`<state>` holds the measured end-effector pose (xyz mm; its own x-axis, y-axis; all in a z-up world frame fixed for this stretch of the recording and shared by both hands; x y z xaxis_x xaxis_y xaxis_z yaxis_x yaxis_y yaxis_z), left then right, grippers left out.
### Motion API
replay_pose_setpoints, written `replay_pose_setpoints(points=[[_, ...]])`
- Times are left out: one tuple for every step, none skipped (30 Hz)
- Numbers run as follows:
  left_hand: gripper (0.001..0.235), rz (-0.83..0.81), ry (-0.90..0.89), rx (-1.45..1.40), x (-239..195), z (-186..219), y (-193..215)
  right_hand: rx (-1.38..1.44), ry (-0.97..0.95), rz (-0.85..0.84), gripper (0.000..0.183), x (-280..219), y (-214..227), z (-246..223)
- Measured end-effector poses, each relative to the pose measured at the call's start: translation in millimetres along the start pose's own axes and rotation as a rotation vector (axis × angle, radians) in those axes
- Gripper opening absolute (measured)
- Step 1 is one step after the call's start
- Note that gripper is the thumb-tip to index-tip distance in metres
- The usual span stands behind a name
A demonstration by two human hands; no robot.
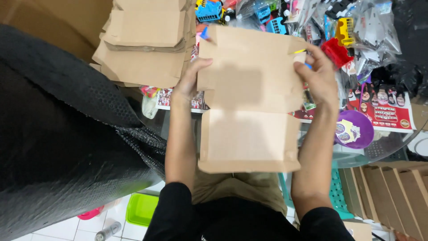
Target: The person assembles flat cardboard boxes by folding the flaps and inserting tabs into slots to form the box structure. They repeat this process for multiple boxes, stacking the finished ones on a glass table.
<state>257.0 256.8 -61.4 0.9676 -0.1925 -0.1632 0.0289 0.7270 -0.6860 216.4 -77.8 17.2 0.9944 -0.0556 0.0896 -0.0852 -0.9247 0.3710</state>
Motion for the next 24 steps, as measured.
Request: replay_pose_setpoints(points=[[0.038, 0.0, 0.005, -0.001, 4.1, -0.4, -2.6, -0.002, -0.005, 0.001, 0.056, -1.3, -4.9, 2.1], [0.04, -0.073, -0.093, 0.167, 7.6, 8.0, -12.6, -0.032, 0.005, -0.017, 0.055, -2.7, -11.4, 2.8], [0.048, -0.145, -0.197, 0.337, 10.1, 17.2, -23.6, -0.061, 0.018, -0.038, 0.054, -2.0, -19.0, 2.4], [0.048, -0.143, -0.196, 0.336, 12.6, 17.7, -24.6, -0.061, 0.018, -0.039, 0.054, -0.8, -22.4, 0.5], [0.046, -0.138, -0.308, 0.456, 11.4, 25.1, -28.0, -0.095, 0.027, -0.053, 0.053, -2.6, -27.0, -1.0], [0.045, -0.133, -0.42, 0.576, 9.2, 31.7, -32.3, -0.128, 0.036, -0.067, 0.053, -4.4, -31.5, -2.5], [0.045, -0.133, -0.416, 0.576, 8.0, 33.9, -38.3, -0.129, 0.032, -0.066, 0.053, -4.5, -33.4, -2.6], [0.038, -0.166, -0.502, 0.715, 2.8, 40.1, -51.2, -0.166, 0.043, -0.065, 0.05, -4.8, -35.3, -4.1], [0.031, -0.197, -0.59, 0.856, -2.8, 45.6, -64.6, -0.204, 0.056, -0.064, 0.054, -4.4, -37.2, -6.3], [0.031, -0.197, -0.588, 0.855, -7.7, 44.1, -73.0, -0.204, 0.054, -0.065, 0.054, -4.0, -39.8, -3.0], [0.029, -0.177, -0.715, 0.957, -18.6, 48.6, -85.8, -0.202, 0.067, -0.024, 0.043, -3.4, -38.4, -1.4], [0.027, -0.157, -0.842, 1.059, -30.3, 51.9, -99.2, -0.199, 0.079, 0.018, 0.032, -3.0, -37.1, 0.0], [0.027, -0.158, -0.845, 1.054, -26.9, 46.0, -102.5, -0.204, 0.081, 0.02, 0.032, -2.0, -39.2, 1.0], [0.023, -0.157, -0.94, 1.16, -28.4, 40.9, -111.4, -0.189, 0.093, 0.049, 0.027, -1.0, -38.9, 1.2], [0.019, -0.157, -1.03, 1.267, -30.9, 33.4, -119.9, -0.173, 0.1, 0.077, 0.023, -2.0, -38.7, 2.8], [0.019, -0.16, -1.029, 1.263, -30.3, 25.8, -122.5, -0.177, 0.097, 0.08, 0.023, -2.4, -38.6, 0.8], [0.029, -0.172, -0.997, 1.407, -28.4, 12.2, -125.4, -0.164, 0.103, 0.09, 0.02, -3.2, -39.7, -1.8], [0.04, -0.185, -0.962, 1.551, -26.6, -1.6, -127.3, -0.151, 0.109, 0.101, 0.018, -4.1, -41.0, -4.4], [0.04, -0.181, -0.956, 1.552, -25.3, -7.7, -127.7, -0.151, 0.106, 0.096, 0.018, -5.7, -42.3, -9.2], [0.027, -0.184, -1.028, 1.442, -30.1, -7.8, -129.7, -0.103, 0.085, 0.063, 0.026, -7.1, -45.6, -12.5], [0.016, -0.187, -1.1, 1.331, -34.5, -6.7, -131.3, -0.055, 0.067, 0.031, 0.035, -7.5, -49.1, -16.7], [0.016, -0.182, -1.099, 1.334, -37.1, -5.5, -131.7, -0.054, 0.067, 0.027, 0.035, -6.6, -48.3, -13.2], [0.012, -0.177, -1.091, 1.307, -39.0, -3.4, -131.9, -0.065, 0.078, -0.007, 0.036, -5.5, -49.4, -10.7], [0.009, -0.171, -1.083, 1.281, -40.8, -1.5, -132.5, -0.077, 0.089, -0.04, 0.043, -4.4, -50.3, -8.1]])
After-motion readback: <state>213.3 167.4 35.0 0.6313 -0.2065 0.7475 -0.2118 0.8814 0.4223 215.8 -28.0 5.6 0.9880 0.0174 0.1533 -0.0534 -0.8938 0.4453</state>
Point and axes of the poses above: each hand's wrist, its own x-axis towards the middle knuckle, its own y-axis out of the back of the hand, z = x × y, the point moved 9 cm from there along x, towards the middle knuckle, and after that the axes turned 14 degrees about -x, right-handed, at the moved point
